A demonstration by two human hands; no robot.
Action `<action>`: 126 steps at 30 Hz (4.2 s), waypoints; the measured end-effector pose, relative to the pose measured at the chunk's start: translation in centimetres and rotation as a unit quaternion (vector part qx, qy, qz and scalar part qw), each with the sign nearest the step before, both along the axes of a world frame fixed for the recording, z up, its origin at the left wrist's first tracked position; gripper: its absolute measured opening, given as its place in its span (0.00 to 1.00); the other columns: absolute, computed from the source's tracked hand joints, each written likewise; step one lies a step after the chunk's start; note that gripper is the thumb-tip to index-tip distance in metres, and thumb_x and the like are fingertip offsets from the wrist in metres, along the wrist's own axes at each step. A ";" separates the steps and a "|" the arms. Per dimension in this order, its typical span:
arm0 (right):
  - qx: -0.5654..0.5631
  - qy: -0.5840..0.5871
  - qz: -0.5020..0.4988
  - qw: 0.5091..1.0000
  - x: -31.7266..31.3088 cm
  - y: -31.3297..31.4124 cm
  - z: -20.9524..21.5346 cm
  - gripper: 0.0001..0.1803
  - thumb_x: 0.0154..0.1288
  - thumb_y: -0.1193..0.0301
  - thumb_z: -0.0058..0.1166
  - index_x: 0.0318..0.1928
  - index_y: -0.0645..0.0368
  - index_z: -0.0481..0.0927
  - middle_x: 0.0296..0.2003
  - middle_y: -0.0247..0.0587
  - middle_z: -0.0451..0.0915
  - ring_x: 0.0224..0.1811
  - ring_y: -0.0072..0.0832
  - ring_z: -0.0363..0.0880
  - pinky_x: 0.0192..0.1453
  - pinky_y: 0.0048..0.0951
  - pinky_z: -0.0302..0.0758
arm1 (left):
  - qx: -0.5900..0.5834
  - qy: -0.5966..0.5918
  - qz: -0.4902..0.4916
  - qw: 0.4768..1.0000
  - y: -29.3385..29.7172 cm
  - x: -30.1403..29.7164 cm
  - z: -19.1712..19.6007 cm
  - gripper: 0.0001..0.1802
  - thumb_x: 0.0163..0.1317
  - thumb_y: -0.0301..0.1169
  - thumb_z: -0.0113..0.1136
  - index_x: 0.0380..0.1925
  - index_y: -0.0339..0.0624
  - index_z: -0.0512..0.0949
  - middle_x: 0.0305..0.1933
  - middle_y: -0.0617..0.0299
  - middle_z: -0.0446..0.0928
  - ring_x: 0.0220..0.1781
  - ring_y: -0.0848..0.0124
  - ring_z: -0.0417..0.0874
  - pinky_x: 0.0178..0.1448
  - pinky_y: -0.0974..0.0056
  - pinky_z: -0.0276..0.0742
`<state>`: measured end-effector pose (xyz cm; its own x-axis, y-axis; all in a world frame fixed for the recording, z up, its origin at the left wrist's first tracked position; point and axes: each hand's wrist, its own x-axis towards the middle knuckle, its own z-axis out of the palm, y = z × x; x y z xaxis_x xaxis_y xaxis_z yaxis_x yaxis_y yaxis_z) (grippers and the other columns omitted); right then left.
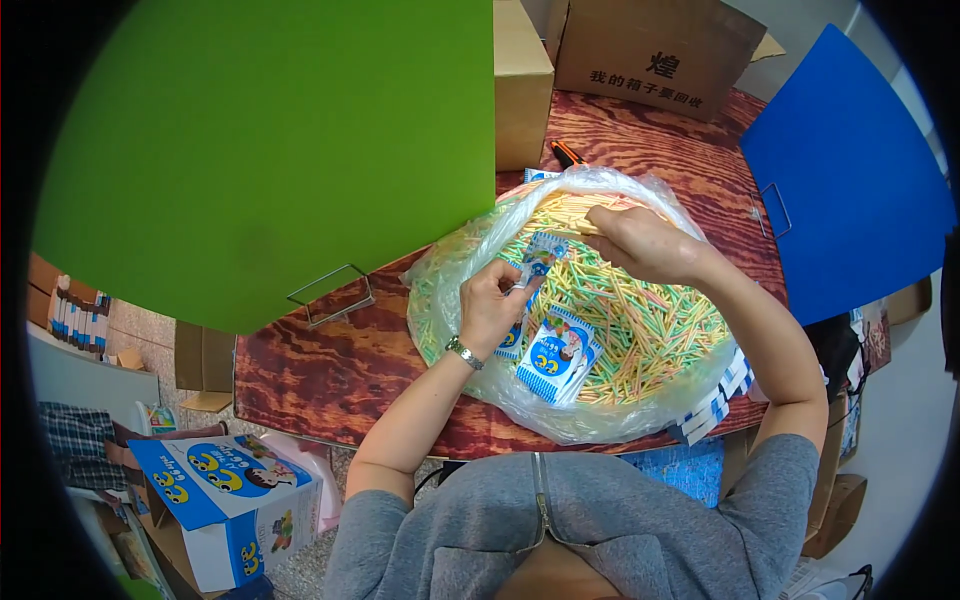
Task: Packing small blue packets into a large clear bag filled with colorful sticks.
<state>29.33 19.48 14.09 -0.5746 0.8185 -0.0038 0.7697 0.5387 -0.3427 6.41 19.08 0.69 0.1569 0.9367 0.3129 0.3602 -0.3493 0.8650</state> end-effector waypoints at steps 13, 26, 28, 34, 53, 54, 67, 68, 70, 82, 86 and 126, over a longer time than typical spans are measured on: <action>-0.115 -0.263 0.050 0.957 -1.9 1.2 2.9 0.11 0.69 0.66 0.49 0.40 0.63 0.74 0.27 0.52 0.80 0.34 0.48 0.81 0.40 0.49 0.73 | 0.128 0.037 -0.037 0.990 -0.3 -0.3 1.0 0.11 0.50 0.28 0.72 0.24 0.38 0.76 0.25 0.58 0.79 0.25 0.66 0.80 0.30 0.64 0.74; -0.014 -0.226 0.049 0.973 -4.5 0.9 6.7 0.21 0.64 0.61 0.58 0.50 0.63 0.75 0.41 0.56 0.80 0.39 0.48 0.82 0.45 0.47 0.76 | 0.146 -0.012 -0.083 0.986 -0.5 0.0 1.2 0.08 0.53 0.26 0.69 0.32 0.37 0.80 0.27 0.58 0.80 0.26 0.69 0.82 0.30 0.65 0.75; 0.021 -0.168 0.045 0.985 -3.4 0.6 5.7 0.26 0.64 0.60 0.59 0.57 0.61 0.71 0.45 0.57 0.79 0.40 0.50 0.82 0.47 0.46 0.76 | 0.111 -0.039 -0.090 0.989 -0.6 0.2 1.2 0.08 0.54 0.26 0.69 0.33 0.37 0.80 0.26 0.59 0.81 0.26 0.73 0.82 0.29 0.67 0.75; 0.052 0.004 0.062 0.997 -3.7 -1.1 1.1 0.38 0.64 0.64 0.58 0.70 0.57 0.56 0.47 0.61 0.76 0.44 0.53 0.81 0.50 0.45 0.77 | -0.034 -0.114 -0.131 0.984 -0.4 0.5 1.3 0.09 0.56 0.27 0.69 0.36 0.36 0.82 0.29 0.59 0.83 0.29 0.74 0.84 0.33 0.68 0.77; 0.060 0.076 -0.025 0.995 -7.5 -1.3 -9.5 0.16 0.62 0.59 0.60 0.44 0.53 0.78 0.34 0.44 0.82 0.38 0.44 0.82 0.39 0.42 0.78 | 0.183 0.314 -0.148 0.920 -6.2 -5.5 -1.8 0.13 0.55 0.30 0.64 0.42 0.45 0.80 0.41 0.62 0.76 0.43 0.61 0.78 0.43 0.60 0.78; 0.088 0.056 -0.036 0.994 -6.7 -1.7 -8.8 0.18 0.60 0.56 0.61 0.45 0.53 0.78 0.34 0.44 0.81 0.38 0.45 0.82 0.39 0.42 0.78 | 0.181 0.313 -0.147 0.921 -6.0 -5.6 -2.1 0.13 0.55 0.30 0.64 0.42 0.45 0.80 0.41 0.62 0.76 0.43 0.61 0.78 0.43 0.60 0.78; 0.083 -0.067 -0.013 0.994 -2.4 -5.6 -8.7 0.12 0.54 0.64 0.63 0.39 0.53 0.81 0.29 0.40 0.79 0.36 0.38 0.82 0.36 0.40 0.78 | 0.197 0.202 -0.100 0.954 -5.4 -3.0 0.4 0.11 0.57 0.36 0.66 0.35 0.42 0.81 0.38 0.60 0.78 0.42 0.60 0.77 0.43 0.57 0.77; 0.131 -0.046 0.008 0.990 -2.4 -5.7 -8.3 0.11 0.55 0.66 0.62 0.39 0.52 0.82 0.28 0.40 0.78 0.36 0.37 0.81 0.35 0.39 0.77 | 0.189 0.177 -0.105 0.960 -5.5 -2.5 0.8 0.11 0.58 0.36 0.65 0.34 0.41 0.80 0.38 0.59 0.78 0.42 0.59 0.77 0.42 0.57 0.76; 0.111 -0.004 -0.004 0.994 -2.7 -6.3 -6.2 0.10 0.57 0.66 0.61 0.40 0.52 0.82 0.27 0.40 0.78 0.35 0.38 0.81 0.36 0.39 0.77 | 0.184 0.151 -0.108 0.965 -5.4 -2.3 0.8 0.11 0.59 0.36 0.64 0.33 0.39 0.80 0.38 0.57 0.78 0.42 0.59 0.78 0.42 0.57 0.75; -0.003 0.189 -0.015 0.982 -2.0 -4.6 -4.7 0.08 0.61 0.69 0.61 0.35 0.61 0.79 0.28 0.47 0.79 0.32 0.43 0.80 0.34 0.38 0.73 | -0.172 -0.041 -0.255 0.951 -2.8 -1.1 1.0 0.09 0.59 0.29 0.68 0.25 0.36 0.79 0.24 0.73 0.76 0.28 0.86 0.72 0.30 0.75 0.69; -0.199 0.194 -0.009 0.960 -1.2 -1.5 -2.5 0.12 0.63 0.68 0.58 0.44 0.60 0.80 0.31 0.46 0.81 0.34 0.43 0.82 0.38 0.38 0.76 | -0.232 -0.124 -0.229 0.937 -2.2 -1.4 0.5 0.07 0.56 0.23 0.70 0.25 0.38 0.78 0.27 0.71 0.78 0.30 0.85 0.74 0.33 0.75 0.71; -0.034 -0.307 -0.040 0.950 3.4 10.9 -12.7 0.18 0.66 0.69 0.44 0.51 0.67 0.74 0.52 0.54 0.76 0.59 0.45 0.73 0.63 0.49 0.68 | -0.225 -0.227 -0.152 0.936 -1.1 -1.8 0.5 0.07 0.58 0.27 0.69 0.29 0.36 0.80 0.30 0.66 0.81 0.29 0.83 0.78 0.30 0.75 0.76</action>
